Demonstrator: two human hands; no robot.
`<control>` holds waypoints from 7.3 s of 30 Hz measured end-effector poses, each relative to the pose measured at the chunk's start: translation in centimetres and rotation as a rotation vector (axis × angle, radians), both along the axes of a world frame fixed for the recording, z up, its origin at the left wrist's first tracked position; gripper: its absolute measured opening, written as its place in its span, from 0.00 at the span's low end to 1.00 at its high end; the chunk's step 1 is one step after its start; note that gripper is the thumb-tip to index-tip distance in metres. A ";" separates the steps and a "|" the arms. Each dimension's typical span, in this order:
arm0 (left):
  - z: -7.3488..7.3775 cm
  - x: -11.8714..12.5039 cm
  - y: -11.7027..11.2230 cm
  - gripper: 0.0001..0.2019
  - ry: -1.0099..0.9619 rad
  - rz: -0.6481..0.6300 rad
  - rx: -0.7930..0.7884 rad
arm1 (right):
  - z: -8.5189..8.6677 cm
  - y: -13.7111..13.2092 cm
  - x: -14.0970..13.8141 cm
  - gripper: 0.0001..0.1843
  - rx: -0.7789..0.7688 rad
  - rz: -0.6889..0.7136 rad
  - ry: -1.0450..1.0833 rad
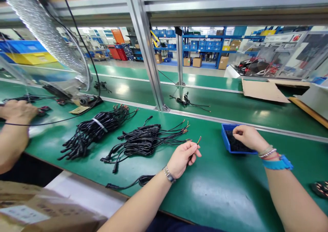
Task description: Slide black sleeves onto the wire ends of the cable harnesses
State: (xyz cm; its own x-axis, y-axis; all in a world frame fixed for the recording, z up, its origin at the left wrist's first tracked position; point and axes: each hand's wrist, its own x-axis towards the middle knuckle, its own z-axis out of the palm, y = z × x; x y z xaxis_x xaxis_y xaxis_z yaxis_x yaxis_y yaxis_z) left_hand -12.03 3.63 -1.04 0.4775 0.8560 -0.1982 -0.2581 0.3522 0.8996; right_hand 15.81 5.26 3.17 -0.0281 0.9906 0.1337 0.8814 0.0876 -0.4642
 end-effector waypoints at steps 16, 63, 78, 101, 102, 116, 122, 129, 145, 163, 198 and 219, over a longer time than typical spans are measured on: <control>0.1 0.1 -0.7 0.14 0.069 -0.078 0.074 | -0.2 -2.4 -10.9 0.06 -0.059 0.168 0.986; 0.0 0.1 -0.7 0.12 0.109 0.052 0.094 | -1.5 -2.4 -11.7 0.09 -0.032 0.080 1.106; -0.1 0.0 -0.7 0.11 0.118 0.137 0.114 | -1.8 -2.5 -12.0 0.08 -0.196 0.066 1.077; 0.1 0.3 -0.9 0.09 0.119 0.147 0.186 | -1.5 -3.0 -11.8 0.10 -0.353 0.178 0.931; 0.2 0.3 -0.9 0.10 0.096 0.145 0.199 | -1.4 -2.7 -11.5 0.10 -0.381 0.211 0.901; 1.9 -1.5 -1.2 0.18 0.116 -0.470 0.561 | -4.4 8.4 -19.5 0.13 0.098 0.494 -0.414; 2.8 -2.5 -1.5 0.22 0.139 -0.558 0.499 | -0.3 4.6 -17.7 0.13 0.276 0.755 -0.182; 2.7 -2.2 -1.5 0.19 0.202 0.033 0.724 | -2.8 -2.7 -14.5 0.15 -0.002 0.834 0.118; 2.2 -3.5 1.1 0.14 0.426 -0.050 0.535 | -2.1 -1.0 -13.2 0.08 -0.056 0.427 0.025; 1.1 -1.0 -0.3 0.15 0.144 0.036 0.130 | 0.0 -1.5 -12.3 0.11 -0.030 0.127 1.017; 0.6 -0.7 -0.2 0.14 0.101 0.039 0.103 | 1.3 1.2 -4.0 0.11 -0.054 0.037 0.081; 0.1 -0.7 -0.1 0.14 0.104 -0.006 0.096 | -1.9 3.2 0.9 0.08 -0.277 -0.195 -0.227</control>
